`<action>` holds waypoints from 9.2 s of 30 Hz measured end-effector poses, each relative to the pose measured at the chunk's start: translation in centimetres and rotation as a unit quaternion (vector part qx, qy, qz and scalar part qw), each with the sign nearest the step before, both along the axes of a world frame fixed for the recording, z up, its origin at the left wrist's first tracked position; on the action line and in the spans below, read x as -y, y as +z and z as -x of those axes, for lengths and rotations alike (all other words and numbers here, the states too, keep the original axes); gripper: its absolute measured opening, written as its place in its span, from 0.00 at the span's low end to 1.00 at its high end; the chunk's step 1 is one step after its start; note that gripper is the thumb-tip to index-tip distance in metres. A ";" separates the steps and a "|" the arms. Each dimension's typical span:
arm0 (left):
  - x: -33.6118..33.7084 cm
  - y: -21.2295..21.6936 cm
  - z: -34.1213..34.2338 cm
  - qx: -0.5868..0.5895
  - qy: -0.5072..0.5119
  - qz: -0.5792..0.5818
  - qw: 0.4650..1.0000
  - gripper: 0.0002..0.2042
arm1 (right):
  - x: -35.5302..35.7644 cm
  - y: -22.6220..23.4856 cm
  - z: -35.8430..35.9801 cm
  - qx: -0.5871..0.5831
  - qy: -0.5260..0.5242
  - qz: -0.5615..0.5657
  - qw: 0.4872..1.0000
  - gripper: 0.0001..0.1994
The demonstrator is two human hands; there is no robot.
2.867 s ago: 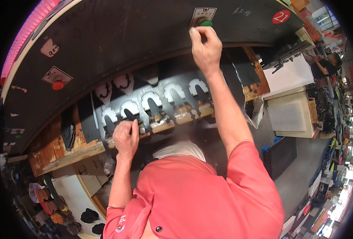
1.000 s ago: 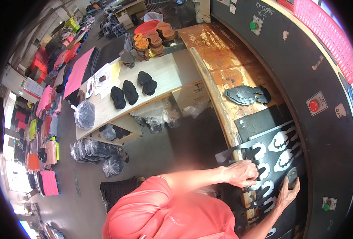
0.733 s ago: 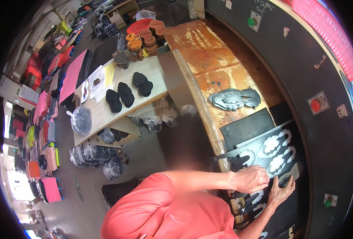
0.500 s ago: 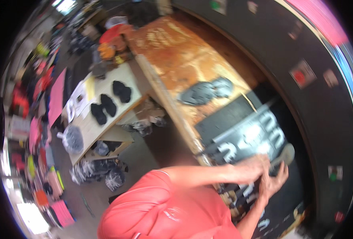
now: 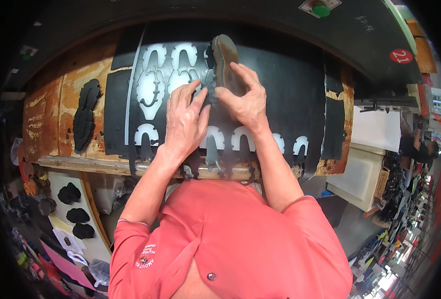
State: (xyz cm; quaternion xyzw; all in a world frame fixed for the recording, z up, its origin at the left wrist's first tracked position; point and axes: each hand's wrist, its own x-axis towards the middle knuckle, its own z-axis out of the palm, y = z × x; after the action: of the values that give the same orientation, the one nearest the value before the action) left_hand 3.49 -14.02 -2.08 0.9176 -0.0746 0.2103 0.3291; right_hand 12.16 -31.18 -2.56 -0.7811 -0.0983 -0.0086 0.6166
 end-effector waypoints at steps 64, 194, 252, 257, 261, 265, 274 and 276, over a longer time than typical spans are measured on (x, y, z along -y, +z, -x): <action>0.9 1.1 -0.6 -0.115 0.014 0.055 0.992 0.22 | 1.9 -0.2 0.0 -0.113 0.009 -0.392 0.913 0.31; -3.3 -1.8 2.9 -0.066 -0.072 -0.154 0.983 0.39 | 2.0 -0.2 5.0 0.193 -0.074 0.259 0.943 0.32; 1.8 -2.6 11.1 0.084 0.021 -0.016 0.996 0.11 | 12.0 -3.2 14.6 0.263 -0.148 0.169 0.938 0.02; 1.7 -2.4 11.3 0.035 0.019 -0.027 0.999 0.13 | 12.2 -3.2 14.5 0.277 -0.141 0.160 0.937 0.03; 1.7 -2.4 11.4 0.024 0.015 -0.022 0.999 0.13 | 12.4 -3.1 14.7 0.243 -0.135 0.157 0.948 0.03; 1.3 -1.2 11.4 -0.010 -0.003 -0.019 1.000 0.11 | 12.0 -1.8 14.3 0.069 -0.117 0.161 0.978 0.06; -0.5 1.0 4.5 0.001 -0.068 0.041 0.997 0.11 | 3.1 0.4 4.7 0.183 -0.035 0.288 0.939 0.37; -0.1 0.0 1.2 0.039 -0.081 0.004 0.996 0.18 | 0.9 -0.5 3.8 0.220 -0.030 0.350 0.910 0.39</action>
State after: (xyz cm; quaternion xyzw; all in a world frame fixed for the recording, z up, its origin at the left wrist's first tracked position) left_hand 2.33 -13.88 -2.08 0.8983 -0.1605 0.2186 0.3458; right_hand 8.32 -32.04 -3.02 -0.9277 -0.2041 -0.1637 0.2662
